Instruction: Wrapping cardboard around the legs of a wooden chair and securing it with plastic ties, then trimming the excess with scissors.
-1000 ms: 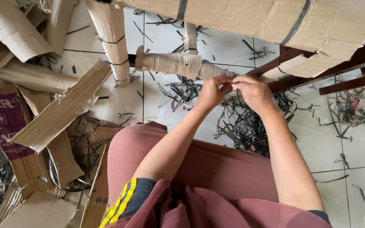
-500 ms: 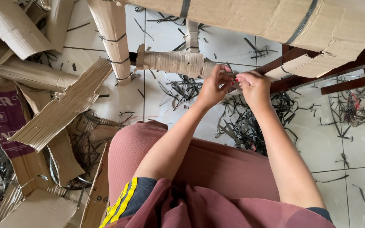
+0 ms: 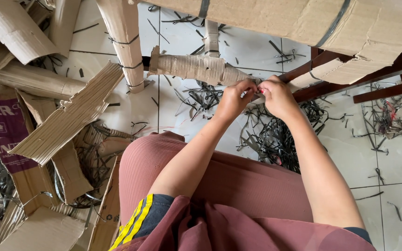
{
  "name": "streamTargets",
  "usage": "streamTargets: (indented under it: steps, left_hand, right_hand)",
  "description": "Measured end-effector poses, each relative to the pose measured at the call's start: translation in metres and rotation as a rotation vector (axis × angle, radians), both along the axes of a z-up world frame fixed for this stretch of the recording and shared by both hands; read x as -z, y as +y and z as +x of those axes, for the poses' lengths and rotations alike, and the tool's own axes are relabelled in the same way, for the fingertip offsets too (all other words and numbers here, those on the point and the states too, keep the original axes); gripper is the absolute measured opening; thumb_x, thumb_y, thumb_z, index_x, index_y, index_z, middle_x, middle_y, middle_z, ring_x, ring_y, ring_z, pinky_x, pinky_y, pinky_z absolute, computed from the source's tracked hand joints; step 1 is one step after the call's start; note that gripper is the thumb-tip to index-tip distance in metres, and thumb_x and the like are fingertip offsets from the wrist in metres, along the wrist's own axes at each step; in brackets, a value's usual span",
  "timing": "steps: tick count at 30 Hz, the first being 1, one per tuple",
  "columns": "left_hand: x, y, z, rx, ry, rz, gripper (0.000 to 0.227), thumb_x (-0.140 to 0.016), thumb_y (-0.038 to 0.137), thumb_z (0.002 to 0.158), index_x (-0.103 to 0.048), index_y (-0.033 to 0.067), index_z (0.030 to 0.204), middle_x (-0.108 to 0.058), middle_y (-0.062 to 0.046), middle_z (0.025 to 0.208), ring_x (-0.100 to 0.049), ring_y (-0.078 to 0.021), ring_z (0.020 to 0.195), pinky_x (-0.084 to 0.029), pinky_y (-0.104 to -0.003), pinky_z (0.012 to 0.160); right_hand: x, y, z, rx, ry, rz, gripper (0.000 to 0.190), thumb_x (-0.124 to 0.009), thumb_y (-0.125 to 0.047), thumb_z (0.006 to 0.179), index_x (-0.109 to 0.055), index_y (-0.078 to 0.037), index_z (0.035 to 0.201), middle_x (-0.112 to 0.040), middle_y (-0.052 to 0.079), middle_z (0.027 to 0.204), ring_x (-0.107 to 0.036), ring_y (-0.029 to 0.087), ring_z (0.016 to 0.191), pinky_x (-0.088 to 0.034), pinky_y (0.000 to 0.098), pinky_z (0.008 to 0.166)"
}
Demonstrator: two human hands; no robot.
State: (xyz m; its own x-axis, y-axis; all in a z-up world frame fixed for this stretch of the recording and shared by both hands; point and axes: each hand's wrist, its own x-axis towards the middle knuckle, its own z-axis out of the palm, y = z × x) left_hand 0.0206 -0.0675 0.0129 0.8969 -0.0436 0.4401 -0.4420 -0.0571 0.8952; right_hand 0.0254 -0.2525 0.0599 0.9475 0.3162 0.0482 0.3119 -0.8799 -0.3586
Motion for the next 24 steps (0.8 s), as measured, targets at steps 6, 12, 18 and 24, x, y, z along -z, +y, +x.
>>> streamTargets:
  steps: [6,12,18,24]
  left_hand:
    - [-0.01,0.003,-0.001,0.007,-0.007,-0.15,0.016,-0.073,0.006,0.083,-0.075,0.02,0.091,-0.076,-0.002,0.086,-0.076,-0.0234,0.083,-0.062,-0.035,0.076]
    - [-0.007,0.01,-0.002,0.061,-0.103,-0.072,0.013,-0.08,0.012,0.086,-0.075,0.0075,0.097,-0.076,-0.013,0.09,-0.075,-0.0357,0.087,-0.062,-0.042,0.077]
    - [0.006,0.0,0.001,0.04,-0.154,0.073,0.013,-0.079,0.015,0.088,-0.073,0.0038,0.092,-0.076,-0.01,0.096,-0.075,-0.0338,0.088,-0.062,-0.041,0.075]
    - [0.029,-0.027,0.013,0.062,-0.008,0.207,0.014,-0.079,0.016,0.085,-0.069,0.0122,0.094,-0.064,-0.009,0.101,-0.072,-0.0419,0.083,-0.065,-0.046,0.067]
  right_hand:
    - [-0.03,0.008,-0.004,0.18,0.271,0.068,0.017,-0.06,-0.007,0.095,-0.07,-0.006,0.109,-0.066,0.013,0.117,-0.065,0.035,0.112,-0.053,0.0463,0.096]
    - [-0.004,-0.007,-0.002,0.145,0.099,-0.034,0.011,-0.064,-0.006,0.097,-0.074,-0.007,0.102,-0.068,0.014,0.103,-0.067,0.038,0.106,-0.056,0.0471,0.091]
    - [-0.009,0.0,-0.004,0.164,0.069,-0.071,0.011,-0.065,-0.007,0.097,-0.074,-0.004,0.103,-0.07,0.015,0.101,-0.068,0.038,0.104,-0.056,0.0473,0.089]
    - [-0.018,0.019,-0.004,0.165,-0.146,-0.209,0.025,-0.069,-0.005,0.096,-0.072,-0.013,0.12,-0.069,0.01,0.094,-0.071,0.036,0.085,-0.06,0.0502,0.072]
